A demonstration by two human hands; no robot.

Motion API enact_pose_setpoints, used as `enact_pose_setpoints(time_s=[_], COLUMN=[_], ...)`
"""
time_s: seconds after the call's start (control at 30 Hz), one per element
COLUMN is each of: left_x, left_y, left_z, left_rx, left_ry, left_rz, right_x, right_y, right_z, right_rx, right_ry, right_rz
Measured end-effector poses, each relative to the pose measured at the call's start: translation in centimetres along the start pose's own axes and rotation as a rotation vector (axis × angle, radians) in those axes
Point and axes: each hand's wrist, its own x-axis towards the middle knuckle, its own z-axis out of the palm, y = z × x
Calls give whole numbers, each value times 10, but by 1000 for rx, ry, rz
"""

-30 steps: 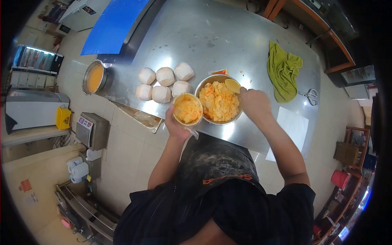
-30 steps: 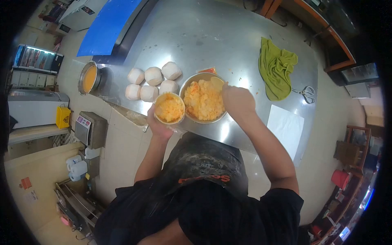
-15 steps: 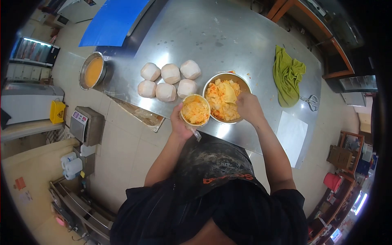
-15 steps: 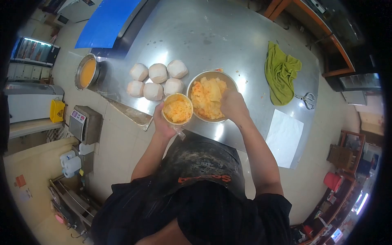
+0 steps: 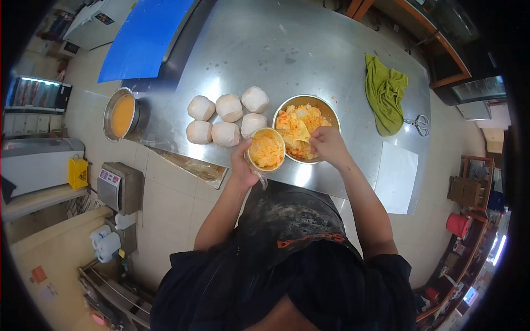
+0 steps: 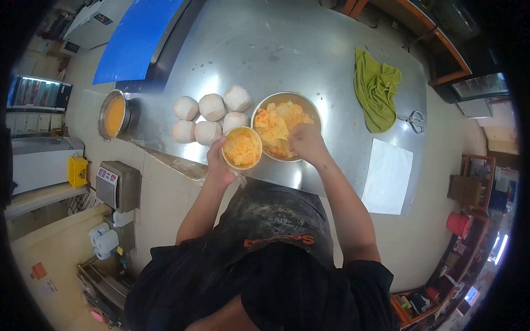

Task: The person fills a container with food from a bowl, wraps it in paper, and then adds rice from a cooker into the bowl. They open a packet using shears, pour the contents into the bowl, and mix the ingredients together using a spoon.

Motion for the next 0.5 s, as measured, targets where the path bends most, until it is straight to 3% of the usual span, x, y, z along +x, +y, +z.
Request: enact_pose_setpoints(time_s=[0.23,0.33,0.43,0.5], left_x=[-1,6,20,26], left_y=[16,20,9,-6], left_z=[4,26,55,78], left_rx=[-98,-41,-28,-58], left_ry=[-25,23,30,-3], left_rz=[140,178,172,155], right_x=[-18,-32,-51,-62], right_y=[-4,-12,-44,-64], right_z=[-21,-48,-83,-86], right_rx=[178,142,52,-389], right_ry=[45,96,97,197], right_rz=[24,-136,-281,-379])
